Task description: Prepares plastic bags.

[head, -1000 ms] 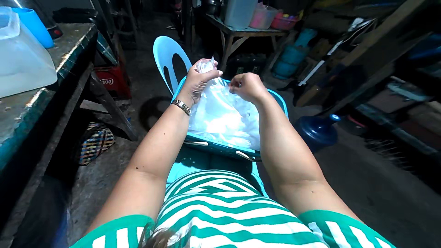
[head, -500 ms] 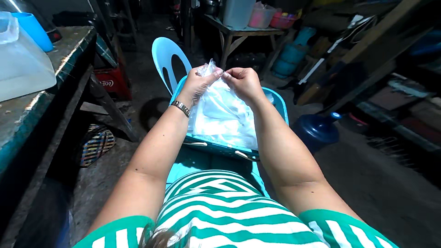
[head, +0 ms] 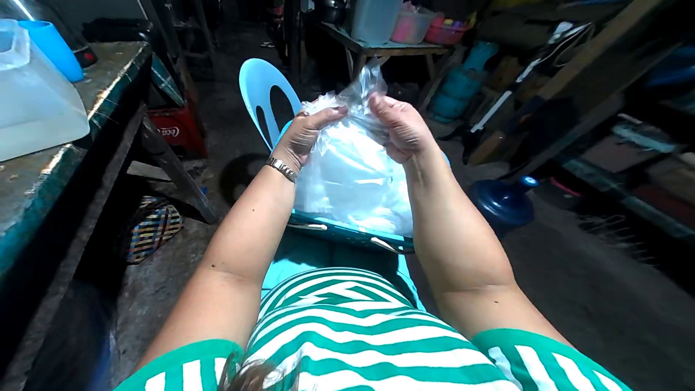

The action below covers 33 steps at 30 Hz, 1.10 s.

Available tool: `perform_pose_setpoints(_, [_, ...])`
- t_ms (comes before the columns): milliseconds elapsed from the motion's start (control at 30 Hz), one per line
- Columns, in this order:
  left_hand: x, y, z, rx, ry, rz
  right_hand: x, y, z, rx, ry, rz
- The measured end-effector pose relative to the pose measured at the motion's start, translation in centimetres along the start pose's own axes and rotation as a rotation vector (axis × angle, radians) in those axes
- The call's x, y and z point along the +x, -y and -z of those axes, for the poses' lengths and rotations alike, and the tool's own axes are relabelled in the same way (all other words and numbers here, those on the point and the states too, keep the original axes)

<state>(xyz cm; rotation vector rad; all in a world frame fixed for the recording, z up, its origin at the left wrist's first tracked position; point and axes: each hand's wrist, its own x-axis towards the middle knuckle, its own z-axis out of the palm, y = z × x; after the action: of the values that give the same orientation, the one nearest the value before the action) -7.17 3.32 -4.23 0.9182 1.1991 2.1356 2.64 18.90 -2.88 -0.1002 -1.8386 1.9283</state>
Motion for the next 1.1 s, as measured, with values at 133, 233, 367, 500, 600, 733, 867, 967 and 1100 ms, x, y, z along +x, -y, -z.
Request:
perform_pose_setpoints(133, [0.1, 0.0, 0.3, 0.088, 0.029, -0.014, 0.8, -0.7, 0.5, -0.208, -0.129, 0.163])
perform_pose_setpoints(233, [0.2, 0.2, 0.1, 0.128, 0.075, 0.050, 1.0, -1.0, 0.5, -0.241, -0.219, 0.222])
perform_pose_setpoints(367, [-0.2, 0.0, -0.1, 0.074, 0.086, 0.078, 0.9, -1.1, 0.1, -0.291, -0.211, 0.193])
perform_pose_setpoints(500, [-1.1, -0.4, -0.2, 0.010, 0.098, 0.031, 0.6, -0.6, -0.6, -0.050, -0.173, 0.113])
perform_pose_setpoints(600, [-1.1, -0.2, 0.2, -0.013, 0.161, -0.013, 0.0, 0.0, -1.0, 0.300, -0.091, 0.033])
perform_pose_setpoints(733, [-0.3, 0.2, 0.9, -0.024, 0.197, -0.084, -0.6, 0.2, -0.6, 0.170, 0.108, -0.089])
perform_pose_setpoints(867, [0.5, 0.2, 1.0, 0.002, 0.205, 0.010, -1.0, -0.1, 0.4, -0.020, 0.395, 0.013])
perform_pose_setpoints(967, [-0.2, -0.1, 0.3, 0.052, 0.160, 0.074, -1.0, -0.2, 0.7, 0.215, 0.290, 0.133])
perform_pose_setpoints(1100, [-0.6, 0.1, 0.9, -0.083, 0.201, -0.014, -0.9, 0.1, 0.3, 0.441, 0.227, 0.039])
